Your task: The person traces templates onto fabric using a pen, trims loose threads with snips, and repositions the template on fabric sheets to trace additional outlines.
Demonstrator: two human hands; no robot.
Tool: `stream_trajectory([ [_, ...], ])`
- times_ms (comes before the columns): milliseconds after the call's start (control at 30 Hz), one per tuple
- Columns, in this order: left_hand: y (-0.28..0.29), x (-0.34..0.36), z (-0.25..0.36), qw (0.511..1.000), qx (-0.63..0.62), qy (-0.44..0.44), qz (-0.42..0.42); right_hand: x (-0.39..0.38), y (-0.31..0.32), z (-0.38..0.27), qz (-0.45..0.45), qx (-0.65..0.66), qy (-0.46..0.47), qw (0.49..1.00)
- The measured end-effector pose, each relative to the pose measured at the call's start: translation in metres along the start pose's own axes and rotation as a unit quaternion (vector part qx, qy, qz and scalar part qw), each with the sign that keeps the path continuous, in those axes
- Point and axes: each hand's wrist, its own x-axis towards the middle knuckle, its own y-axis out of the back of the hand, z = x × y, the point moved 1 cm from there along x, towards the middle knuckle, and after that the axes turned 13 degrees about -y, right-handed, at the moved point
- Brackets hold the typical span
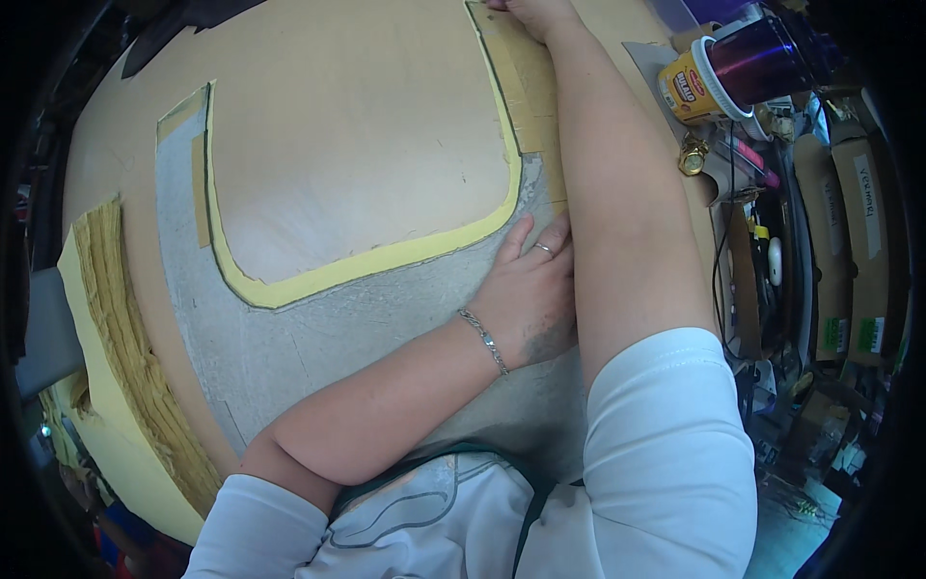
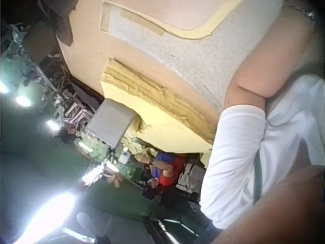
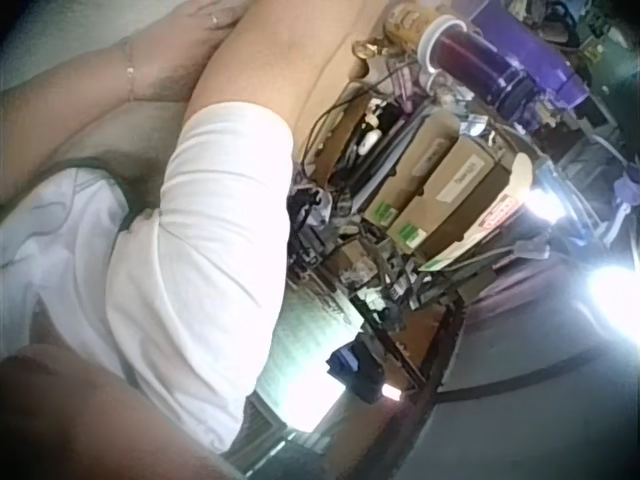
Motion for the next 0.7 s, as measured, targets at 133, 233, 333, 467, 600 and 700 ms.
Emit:
stream_trajectory([
  [133, 0.023, 0.019, -0.021, 0.992, -0.079, 0.022, -0.093, 0.009, 0.004, 0.027, 0.070, 0.182, 0.045, 0.980],
  [233, 0.041, 0.034, -0.062, 0.989, -0.043, 0.048, 0.135, 0.012, -0.003, 0.027, 0.105, 0.163, 0.082, 0.978],
  [333, 0.057, 0.075, -0.110, 0.979, 0.135, 0.076, 0.131, 0.013, 0.000, 0.029, 0.124, 0.119, 0.090, 0.981],
  [467, 0.052, 0.084, -0.140, 0.944, 0.286, 0.160, 0.028, 0.002, -0.011, 0.023, 0.089, 0.098, 0.034, 0.991],
  [600, 0.051, 0.090, -0.142, 0.938, 0.271, 0.210, -0.046, 0.004, -0.009, 0.016, 0.100, 0.016, 0.067, 0.993],
  [700, 0.050, 0.094, -0.140, 0.938, 0.276, 0.204, -0.049, 0.014, 0.020, 0.025, 0.175, -0.093, 0.124, 0.972],
])
